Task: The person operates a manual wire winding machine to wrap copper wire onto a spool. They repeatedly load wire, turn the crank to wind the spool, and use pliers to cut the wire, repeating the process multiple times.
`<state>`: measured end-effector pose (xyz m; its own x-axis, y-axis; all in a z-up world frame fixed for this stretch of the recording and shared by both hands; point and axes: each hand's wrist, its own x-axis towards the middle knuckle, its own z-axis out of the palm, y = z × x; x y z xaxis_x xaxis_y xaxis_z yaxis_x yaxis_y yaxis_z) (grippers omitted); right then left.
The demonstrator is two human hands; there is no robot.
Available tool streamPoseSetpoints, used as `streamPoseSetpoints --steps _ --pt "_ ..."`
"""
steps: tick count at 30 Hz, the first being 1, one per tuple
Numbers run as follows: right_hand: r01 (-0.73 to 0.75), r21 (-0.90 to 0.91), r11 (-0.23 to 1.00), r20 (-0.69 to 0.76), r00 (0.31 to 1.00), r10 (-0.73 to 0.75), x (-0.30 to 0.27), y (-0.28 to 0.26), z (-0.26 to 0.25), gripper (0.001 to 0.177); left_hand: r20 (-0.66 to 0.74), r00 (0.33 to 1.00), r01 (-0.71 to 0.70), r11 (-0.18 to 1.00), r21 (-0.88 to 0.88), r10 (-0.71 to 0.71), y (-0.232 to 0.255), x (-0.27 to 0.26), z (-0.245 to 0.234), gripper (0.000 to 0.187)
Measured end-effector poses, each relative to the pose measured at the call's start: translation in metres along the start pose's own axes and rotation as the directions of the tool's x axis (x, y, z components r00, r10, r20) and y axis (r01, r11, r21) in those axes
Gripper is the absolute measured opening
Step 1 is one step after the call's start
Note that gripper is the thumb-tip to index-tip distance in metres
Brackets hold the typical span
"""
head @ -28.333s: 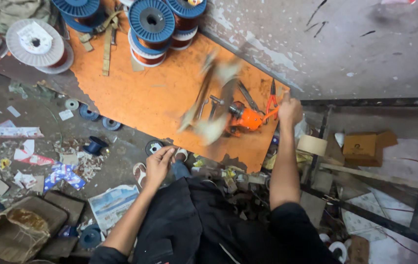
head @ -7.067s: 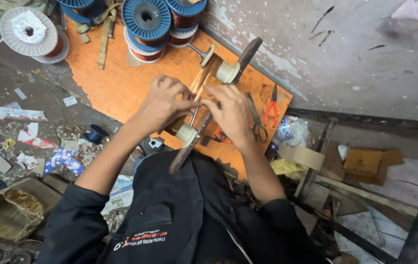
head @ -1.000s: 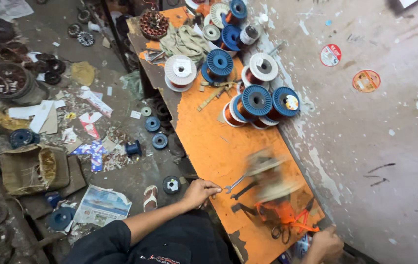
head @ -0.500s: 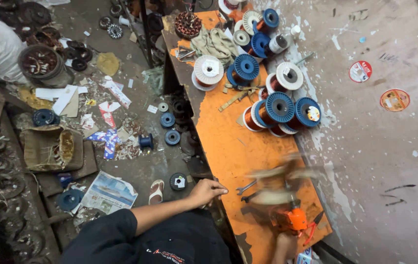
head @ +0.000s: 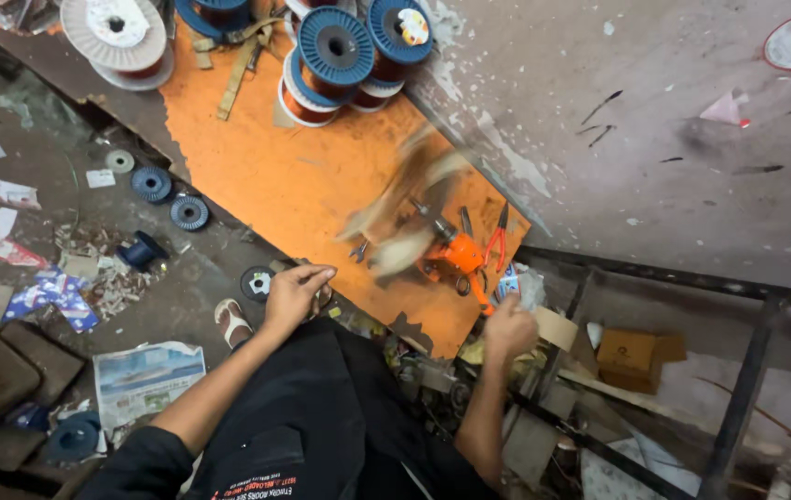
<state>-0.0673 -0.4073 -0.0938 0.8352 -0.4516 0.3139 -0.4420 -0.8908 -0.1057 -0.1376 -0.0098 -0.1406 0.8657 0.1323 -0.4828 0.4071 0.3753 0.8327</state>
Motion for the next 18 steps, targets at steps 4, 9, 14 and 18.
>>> streamPoseSetpoints --steps 4,9,14,18 --pt "0.04 0.146 0.989 -0.082 0.996 -0.028 0.058 -0.009 -0.001 0.058 -0.022 0.999 0.025 1.0 -0.016 -0.025 0.001 0.003 0.009 0.022" --pt "-0.061 0.126 0.99 -0.013 0.998 0.063 0.123 -0.026 0.049 0.059 -0.041 0.999 0.012 1.0 -0.024 -0.013 -0.001 0.01 0.01 0.021" --pt "-0.167 0.008 0.986 0.243 0.957 0.161 0.134 -0.042 0.104 0.066 -0.047 0.999 0.008 1.0 0.002 -0.008 -0.004 0.005 0.011 0.021" --pt "-0.144 0.041 0.989 0.437 0.893 0.112 0.088 -0.049 0.122 0.064 -0.028 0.999 -0.016 1.0 0.004 0.017 -0.002 -0.004 0.001 0.021"
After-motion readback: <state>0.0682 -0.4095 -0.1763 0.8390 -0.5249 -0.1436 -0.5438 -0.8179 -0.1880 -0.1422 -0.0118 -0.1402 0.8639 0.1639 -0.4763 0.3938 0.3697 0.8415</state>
